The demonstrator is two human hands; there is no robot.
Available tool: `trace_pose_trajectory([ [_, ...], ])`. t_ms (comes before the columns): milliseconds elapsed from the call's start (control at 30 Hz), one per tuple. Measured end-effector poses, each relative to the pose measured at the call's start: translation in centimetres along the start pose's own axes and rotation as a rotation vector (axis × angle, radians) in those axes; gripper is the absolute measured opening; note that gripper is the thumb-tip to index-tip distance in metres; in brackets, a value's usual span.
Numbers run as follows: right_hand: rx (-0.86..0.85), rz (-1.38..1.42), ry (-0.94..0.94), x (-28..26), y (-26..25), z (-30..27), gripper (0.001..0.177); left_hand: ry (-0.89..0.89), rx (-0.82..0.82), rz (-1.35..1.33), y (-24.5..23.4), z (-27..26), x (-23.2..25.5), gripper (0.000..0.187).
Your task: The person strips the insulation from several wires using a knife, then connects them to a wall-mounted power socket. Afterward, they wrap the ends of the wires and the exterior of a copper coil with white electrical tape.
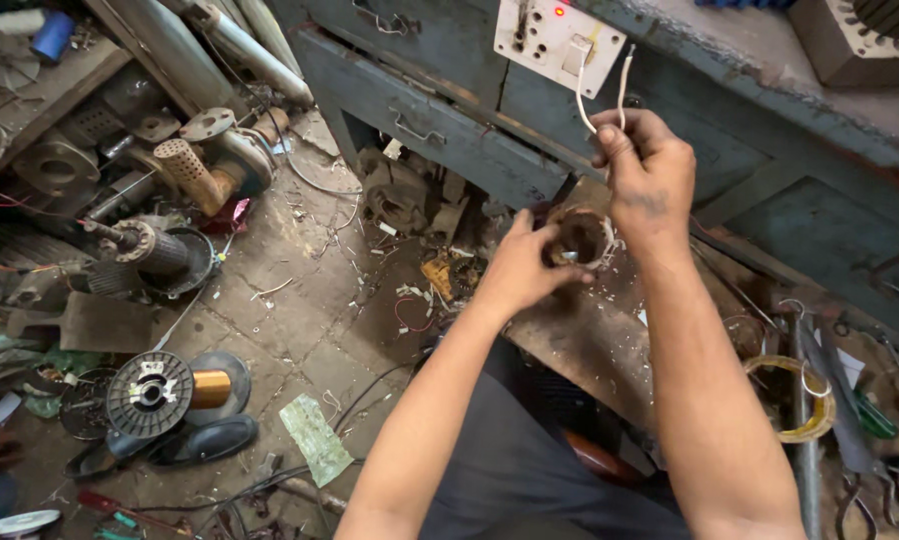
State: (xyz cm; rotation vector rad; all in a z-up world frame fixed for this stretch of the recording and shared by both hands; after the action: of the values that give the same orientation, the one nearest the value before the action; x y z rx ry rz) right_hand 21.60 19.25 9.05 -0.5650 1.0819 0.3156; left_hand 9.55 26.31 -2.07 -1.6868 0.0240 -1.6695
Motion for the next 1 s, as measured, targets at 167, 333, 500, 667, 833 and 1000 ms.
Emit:
trace_pose_trajectory([
  [167,0.008,-0.067,-0.080,-0.3,1.2,0.5,0.017,-0.130,0.095,0.074,-0.4,-2.2,2.0,0.066],
  [333,-0.012,-0.132,-0.055,0.5,3.4,1.7,0.019,-0.095,0.283,0.229,0.6,-4.8,4.3,0.063],
  [500,-0.027,0.017,-0.026,2.2,5.5,2.6,0.020,-0.131,0.291,0.203,0.2,-5.5,4.8,0.074],
  [667,-0.005,-0.072,0.028,2.5,6.2,2.4,0.020,-0.026,0.387,-0.043,-2.3,-4.8,2.3,0.062],
  [833,0.035,-0.138,-0.004,1.9,6.6,1.9,0.015,-0.093,0.663,-0.433,-5.8,0.7,-1.6,0.030],
  [1000,0.115,-0.187,-0.071,2.2,6.3,2.2,0.025,-0.092,0.508,-1.032,-6.0,8.8,-1.8,0.031],
])
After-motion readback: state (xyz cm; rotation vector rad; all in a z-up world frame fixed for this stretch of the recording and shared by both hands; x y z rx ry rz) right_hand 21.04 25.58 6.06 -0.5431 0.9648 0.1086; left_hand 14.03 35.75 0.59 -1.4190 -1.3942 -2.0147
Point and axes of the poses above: each hand's wrist, its own z-axis towards the middle knuckle, its own y-axis out of the palm, x = y × z, the point moved 3 cm from there along z, towards the middle knuckle, and after that the axes turned 1 degree about y, right-handed, at the moved point
